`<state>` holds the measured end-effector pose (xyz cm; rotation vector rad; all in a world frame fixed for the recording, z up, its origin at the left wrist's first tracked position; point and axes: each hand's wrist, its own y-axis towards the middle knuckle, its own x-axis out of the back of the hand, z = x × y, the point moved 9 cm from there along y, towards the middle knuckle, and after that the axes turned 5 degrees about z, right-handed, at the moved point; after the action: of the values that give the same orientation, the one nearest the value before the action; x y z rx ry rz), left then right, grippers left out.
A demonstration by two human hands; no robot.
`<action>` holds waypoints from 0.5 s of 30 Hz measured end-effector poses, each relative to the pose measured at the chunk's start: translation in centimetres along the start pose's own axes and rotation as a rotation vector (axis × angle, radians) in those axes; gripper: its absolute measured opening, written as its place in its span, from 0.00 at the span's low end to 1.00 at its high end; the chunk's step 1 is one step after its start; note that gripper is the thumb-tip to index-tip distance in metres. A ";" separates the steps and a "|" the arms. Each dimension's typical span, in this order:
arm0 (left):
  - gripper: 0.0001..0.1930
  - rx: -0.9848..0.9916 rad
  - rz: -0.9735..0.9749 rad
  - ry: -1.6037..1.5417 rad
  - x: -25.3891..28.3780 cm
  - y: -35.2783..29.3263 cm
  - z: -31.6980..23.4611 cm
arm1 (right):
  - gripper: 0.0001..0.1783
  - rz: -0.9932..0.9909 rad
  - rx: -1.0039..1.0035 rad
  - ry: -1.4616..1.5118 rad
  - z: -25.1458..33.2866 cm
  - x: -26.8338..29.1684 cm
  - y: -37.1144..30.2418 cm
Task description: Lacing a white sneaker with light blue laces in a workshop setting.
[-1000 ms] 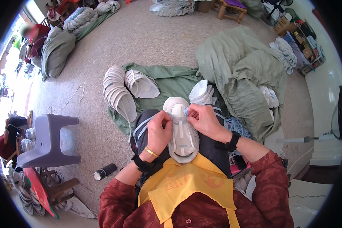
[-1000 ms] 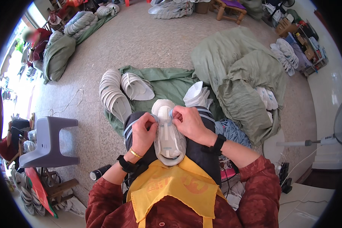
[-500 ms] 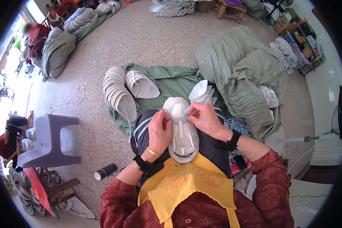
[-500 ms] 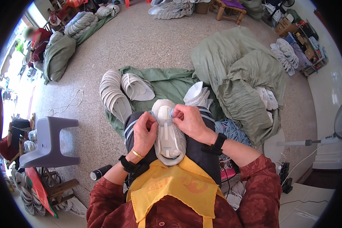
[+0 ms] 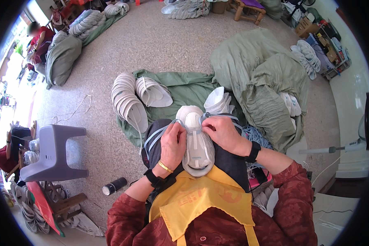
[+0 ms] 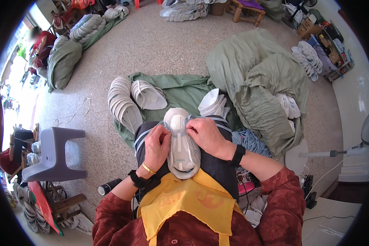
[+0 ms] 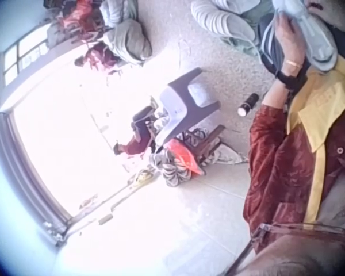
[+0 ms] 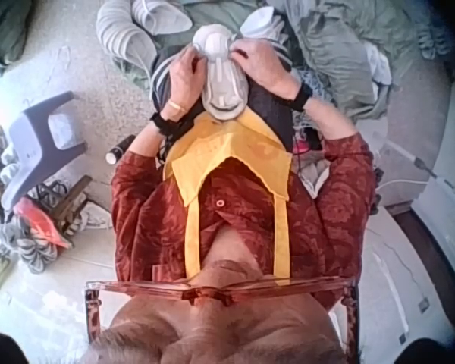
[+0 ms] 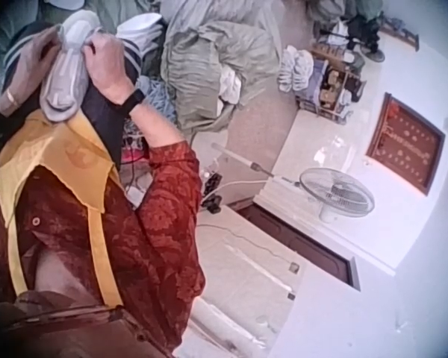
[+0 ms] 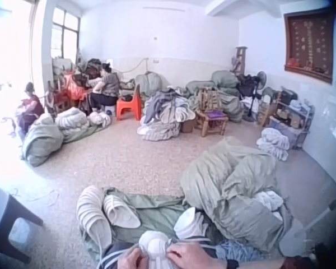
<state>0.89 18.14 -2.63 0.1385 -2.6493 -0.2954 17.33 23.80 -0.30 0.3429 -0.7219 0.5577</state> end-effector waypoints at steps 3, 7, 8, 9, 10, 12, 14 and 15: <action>0.08 0.032 0.021 -0.057 -0.1 -0.3 -0.4 | 0.11 0.042 0.022 -0.026 1.1 0.0 -0.8; 0.18 0.041 0.064 -0.014 -1.0 -0.6 -0.4 | 0.24 0.126 0.004 -0.074 2.0 -0.8 -1.8; 0.18 0.040 0.064 -0.015 -1.1 -0.6 -0.4 | 0.28 0.125 0.046 -0.109 2.6 -1.0 -2.0; 0.21 0.045 0.075 0.055 -1.4 -0.5 -0.4 | 0.28 0.125 0.046 -0.109 2.7 -1.2 -2.1; 0.24 0.049 0.086 0.124 -1.7 -0.5 -0.5 | 0.27 0.147 0.012 -0.136 2.6 -1.6 -2.1; 0.25 0.047 0.064 0.143 -2.1 -0.4 -0.7 | 0.26 0.169 -0.020 -0.163 2.5 -2.3 -1.8; 0.25 0.040 0.049 0.157 -2.4 -0.3 -0.8 | 0.22 0.198 -0.081 -0.294 2.1 -3.0 -1.4; 0.24 -0.003 0.007 0.183 -2.2 -0.2 -1.2 | 0.22 0.197 -0.082 -0.296 2.0 -3.4 -1.2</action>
<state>3.42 18.05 -2.65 0.1476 -2.4672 -0.2714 14.91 20.67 -1.41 0.2826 -1.0694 0.6686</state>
